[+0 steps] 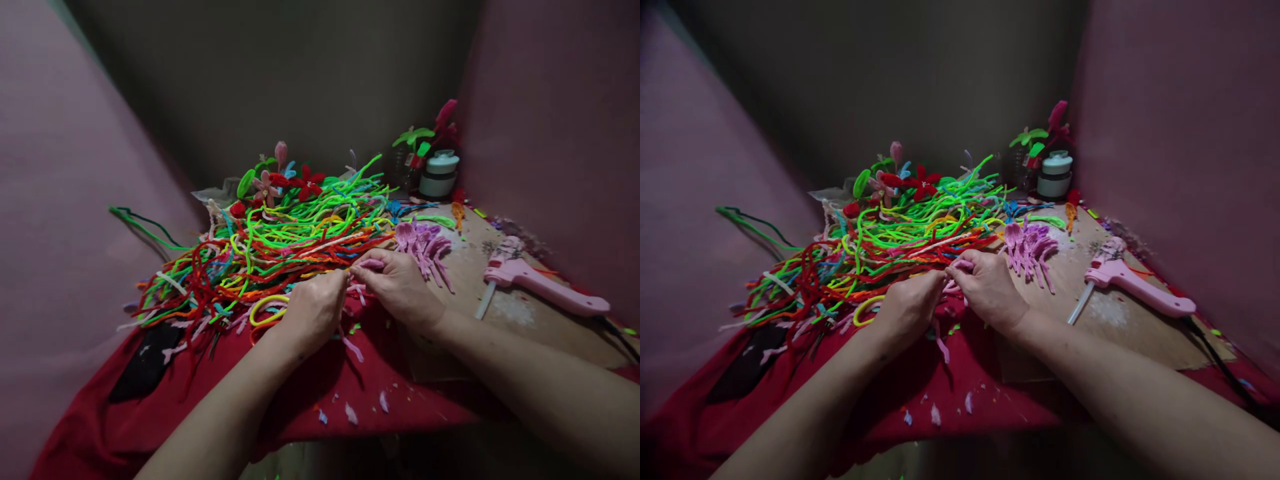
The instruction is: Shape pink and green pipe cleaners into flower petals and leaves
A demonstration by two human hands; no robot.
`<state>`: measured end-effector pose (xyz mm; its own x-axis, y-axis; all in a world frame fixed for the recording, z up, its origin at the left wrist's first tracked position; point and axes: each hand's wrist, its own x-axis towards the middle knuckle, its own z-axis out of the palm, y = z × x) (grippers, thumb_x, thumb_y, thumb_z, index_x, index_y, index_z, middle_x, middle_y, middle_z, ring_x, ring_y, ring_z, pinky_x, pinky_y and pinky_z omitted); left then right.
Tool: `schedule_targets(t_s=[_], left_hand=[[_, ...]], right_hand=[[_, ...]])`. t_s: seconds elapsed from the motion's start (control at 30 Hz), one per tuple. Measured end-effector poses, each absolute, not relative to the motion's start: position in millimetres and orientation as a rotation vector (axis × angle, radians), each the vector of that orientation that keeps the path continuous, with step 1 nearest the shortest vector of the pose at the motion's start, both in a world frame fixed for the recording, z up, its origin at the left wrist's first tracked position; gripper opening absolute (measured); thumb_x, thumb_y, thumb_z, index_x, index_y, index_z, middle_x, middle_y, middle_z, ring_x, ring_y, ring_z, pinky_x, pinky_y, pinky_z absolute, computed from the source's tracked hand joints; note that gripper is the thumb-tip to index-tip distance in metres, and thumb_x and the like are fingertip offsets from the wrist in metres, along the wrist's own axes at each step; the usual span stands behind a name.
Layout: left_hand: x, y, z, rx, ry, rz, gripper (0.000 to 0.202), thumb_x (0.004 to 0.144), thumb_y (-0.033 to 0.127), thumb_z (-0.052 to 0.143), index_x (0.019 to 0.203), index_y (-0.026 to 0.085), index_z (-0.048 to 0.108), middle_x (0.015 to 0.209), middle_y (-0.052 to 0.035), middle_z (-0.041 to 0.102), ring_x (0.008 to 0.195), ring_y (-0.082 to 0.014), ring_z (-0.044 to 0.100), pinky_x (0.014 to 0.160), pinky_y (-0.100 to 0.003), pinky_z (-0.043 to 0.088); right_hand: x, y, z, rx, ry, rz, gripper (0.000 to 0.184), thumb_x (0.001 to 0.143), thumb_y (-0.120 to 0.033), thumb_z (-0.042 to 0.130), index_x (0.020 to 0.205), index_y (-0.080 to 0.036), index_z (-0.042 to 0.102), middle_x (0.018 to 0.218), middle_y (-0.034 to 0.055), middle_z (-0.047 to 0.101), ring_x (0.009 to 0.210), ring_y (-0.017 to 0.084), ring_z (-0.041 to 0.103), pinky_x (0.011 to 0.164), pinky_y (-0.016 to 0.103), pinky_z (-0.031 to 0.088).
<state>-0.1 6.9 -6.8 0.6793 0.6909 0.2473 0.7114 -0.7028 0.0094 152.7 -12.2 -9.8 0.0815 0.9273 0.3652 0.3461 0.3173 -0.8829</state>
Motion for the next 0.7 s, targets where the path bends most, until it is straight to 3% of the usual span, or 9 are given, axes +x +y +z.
schedule_targets(t_s=[0.13, 0.27, 0.37, 0.53, 0.6, 0.7], left_hand=[[-0.6, 2.5, -6.1, -2.67, -1.04, -0.2, 0.021, 0.084, 0.015, 0.036, 0.098, 0.014, 0.052, 0.084, -0.0083, 0.064, 0.074, -0.0202, 0.06, 0.06, -0.028, 0.04], [-2.1, 4.0, -6.4, -2.703, -1.185, -0.238, 0.019, 0.085, 0.019, 0.037, 0.089, 0.016, 0.056, 0.071, -0.0049, 0.063, 0.062, -0.0171, 0.058, 0.053, -0.025, 0.035], [-4.4, 10.0, -4.4, -2.722, -1.466, -0.641, 0.021, 0.087, 0.028, 0.037, 0.086, 0.019, 0.057, 0.062, -0.0015, 0.059, 0.054, -0.0128, 0.053, 0.052, -0.023, 0.034], [-4.0, 15.5, 12.6, -2.877, -1.887, -1.64, 0.019, 0.085, 0.035, 0.04, 0.085, 0.018, 0.05, 0.057, 0.0029, 0.055, 0.048, -0.0098, 0.049, 0.05, -0.02, 0.038], [-1.4, 15.3, 21.9, -2.941, -1.909, -1.8, 0.017, 0.081, 0.033, 0.046, 0.079, 0.017, 0.05, 0.063, 0.0015, 0.058, 0.054, -0.0099, 0.052, 0.054, -0.02, 0.04], [7.1, 15.6, 34.3, -3.072, -1.851, -1.739, 0.016, 0.075, 0.03, 0.056, 0.073, 0.014, 0.055, 0.069, 0.0012, 0.056, 0.063, -0.0088, 0.051, 0.06, -0.019, 0.039]], right_hand=[[152.0, -11.1, -13.7, -1.313, -1.494, 0.583, 0.017, 0.074, -0.019, 0.057, 0.058, -0.013, 0.059, 0.052, -0.0021, 0.055, 0.049, 0.008, 0.047, 0.049, 0.02, 0.035], [150.6, -10.0, -15.7, -1.287, -1.46, 0.694, 0.017, 0.075, -0.024, 0.056, 0.063, -0.013, 0.06, 0.054, -0.0016, 0.057, 0.05, 0.009, 0.047, 0.049, 0.021, 0.035], [148.9, -9.7, -15.1, -1.215, -1.414, 0.806, 0.018, 0.076, -0.029, 0.056, 0.073, -0.013, 0.063, 0.064, 0.0003, 0.062, 0.055, 0.01, 0.052, 0.052, 0.021, 0.037], [145.7, -15.2, -17.6, -1.229, -1.813, 0.649, 0.029, 0.078, -0.029, 0.055, 0.054, -0.013, 0.059, 0.048, -0.0023, 0.05, 0.046, 0.007, 0.04, 0.048, 0.021, 0.028], [144.5, -19.0, -19.3, -1.083, -2.062, 0.533, 0.028, 0.078, -0.025, 0.055, 0.053, -0.013, 0.057, 0.048, -0.0021, 0.05, 0.047, 0.007, 0.038, 0.049, 0.021, 0.026], [143.5, -23.1, -20.6, -0.924, -2.288, 0.448, 0.026, 0.076, -0.023, 0.054, 0.052, -0.014, 0.055, 0.047, -0.0025, 0.048, 0.045, 0.006, 0.034, 0.047, 0.022, 0.024]])
